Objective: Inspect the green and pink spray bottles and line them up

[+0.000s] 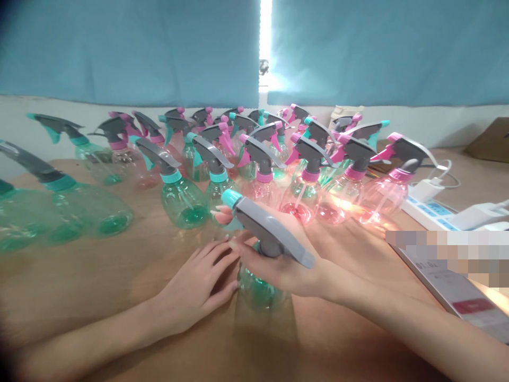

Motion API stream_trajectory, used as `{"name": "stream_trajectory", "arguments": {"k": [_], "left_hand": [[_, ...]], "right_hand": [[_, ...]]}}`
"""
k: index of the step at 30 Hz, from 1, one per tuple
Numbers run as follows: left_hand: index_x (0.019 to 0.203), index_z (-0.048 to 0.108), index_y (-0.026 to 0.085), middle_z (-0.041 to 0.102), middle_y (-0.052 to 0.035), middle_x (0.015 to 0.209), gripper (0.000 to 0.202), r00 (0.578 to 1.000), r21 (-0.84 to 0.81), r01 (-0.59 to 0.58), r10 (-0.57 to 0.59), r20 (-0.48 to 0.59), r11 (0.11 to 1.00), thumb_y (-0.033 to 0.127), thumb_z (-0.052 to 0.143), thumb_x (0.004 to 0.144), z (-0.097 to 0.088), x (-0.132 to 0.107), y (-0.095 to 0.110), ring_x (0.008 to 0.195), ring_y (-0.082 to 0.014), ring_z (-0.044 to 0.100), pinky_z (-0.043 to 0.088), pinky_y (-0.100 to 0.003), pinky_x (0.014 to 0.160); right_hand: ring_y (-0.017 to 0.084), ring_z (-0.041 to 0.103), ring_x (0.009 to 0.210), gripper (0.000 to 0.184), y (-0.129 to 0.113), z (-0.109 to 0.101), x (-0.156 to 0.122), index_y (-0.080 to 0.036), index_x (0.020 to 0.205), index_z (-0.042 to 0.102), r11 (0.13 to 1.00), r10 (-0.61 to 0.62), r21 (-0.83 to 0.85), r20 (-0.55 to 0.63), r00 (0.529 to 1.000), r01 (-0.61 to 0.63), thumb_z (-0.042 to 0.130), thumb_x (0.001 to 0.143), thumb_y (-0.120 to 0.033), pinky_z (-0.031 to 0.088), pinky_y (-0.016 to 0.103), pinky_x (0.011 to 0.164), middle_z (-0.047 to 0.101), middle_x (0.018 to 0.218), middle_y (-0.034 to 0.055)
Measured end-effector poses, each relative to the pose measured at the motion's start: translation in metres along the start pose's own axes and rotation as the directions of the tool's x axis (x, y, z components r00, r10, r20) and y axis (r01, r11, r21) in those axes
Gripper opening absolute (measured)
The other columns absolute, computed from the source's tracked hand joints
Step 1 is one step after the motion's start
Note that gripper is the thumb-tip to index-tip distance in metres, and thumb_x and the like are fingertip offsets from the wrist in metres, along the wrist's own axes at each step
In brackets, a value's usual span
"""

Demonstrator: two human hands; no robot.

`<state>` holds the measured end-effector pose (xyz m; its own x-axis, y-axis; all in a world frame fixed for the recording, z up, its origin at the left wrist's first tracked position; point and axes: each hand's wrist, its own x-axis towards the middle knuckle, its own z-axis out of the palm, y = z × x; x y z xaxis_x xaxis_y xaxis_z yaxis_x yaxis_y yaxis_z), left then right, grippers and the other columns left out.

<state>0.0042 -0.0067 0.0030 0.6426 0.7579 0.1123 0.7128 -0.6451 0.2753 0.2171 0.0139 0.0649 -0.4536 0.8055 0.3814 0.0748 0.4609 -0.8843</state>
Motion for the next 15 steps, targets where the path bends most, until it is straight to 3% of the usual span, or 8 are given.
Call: {"name": "stream_trajectory", "arguments": {"k": [5, 9, 13, 15], "left_hand": [[0.134, 0.051, 0.010, 0.053, -0.0183, 0.139, 0.043, 1.000, -0.003, -0.009, 0.009, -0.020, 1.000, 0.032, 0.055, 0.097, 0.0004, 0.0003, -0.0003, 0.128, -0.0337, 0.046, 0.040, -0.052, 0.105], [0.132, 0.052, 0.013, 0.053, -0.0173, 0.139, 0.041, 1.000, -0.001, -0.005, 0.005, -0.022, 1.000, 0.032, 0.055, 0.096, 0.0003, 0.0001, -0.0002, 0.128, -0.0339, 0.046, 0.041, -0.052, 0.105], [0.135, 0.050, 0.014, 0.053, -0.0166, 0.140, 0.043, 1.000, 0.000, -0.005, 0.005, -0.029, 1.000, 0.033, 0.055, 0.096, 0.0001, -0.0008, -0.0003, 0.129, -0.0337, 0.047, 0.042, -0.053, 0.105], [0.135, 0.050, 0.013, 0.053, -0.0172, 0.140, 0.043, 0.999, 0.000, -0.007, 0.007, -0.035, 1.000, 0.033, 0.054, 0.097, 0.0002, -0.0013, -0.0005, 0.129, -0.0337, 0.046, 0.041, -0.052, 0.105]], "right_hand": [[0.016, 0.073, 0.080, 0.016, -0.0029, -0.0001, -0.0016, -0.026, 0.096, 0.062, 0.996, -0.029, -0.085, -0.039, 0.999, 0.025, 0.061, 0.085, -0.015, 0.061, 0.027, 0.077, 0.071, 0.082, -0.0021], [0.016, 0.071, 0.066, 0.009, -0.0034, 0.0000, 0.0000, -0.026, 0.086, 0.063, 0.982, -0.057, -0.183, -0.060, 0.997, 0.045, 0.061, 0.084, -0.017, 0.062, 0.031, 0.074, 0.068, 0.066, -0.0031], [0.017, 0.069, 0.064, 0.005, 0.0009, -0.0005, 0.0012, -0.025, 0.079, 0.064, 0.947, -0.131, -0.304, -0.084, 0.988, 0.100, 0.062, 0.084, -0.023, 0.061, 0.029, 0.064, 0.072, 0.076, 0.0009], [0.017, 0.069, 0.066, 0.006, 0.0028, -0.0003, 0.0010, -0.026, 0.081, 0.064, 0.945, -0.143, -0.308, -0.079, 0.987, 0.113, 0.061, 0.083, -0.020, 0.061, 0.030, 0.067, 0.071, 0.077, 0.0009]]}}
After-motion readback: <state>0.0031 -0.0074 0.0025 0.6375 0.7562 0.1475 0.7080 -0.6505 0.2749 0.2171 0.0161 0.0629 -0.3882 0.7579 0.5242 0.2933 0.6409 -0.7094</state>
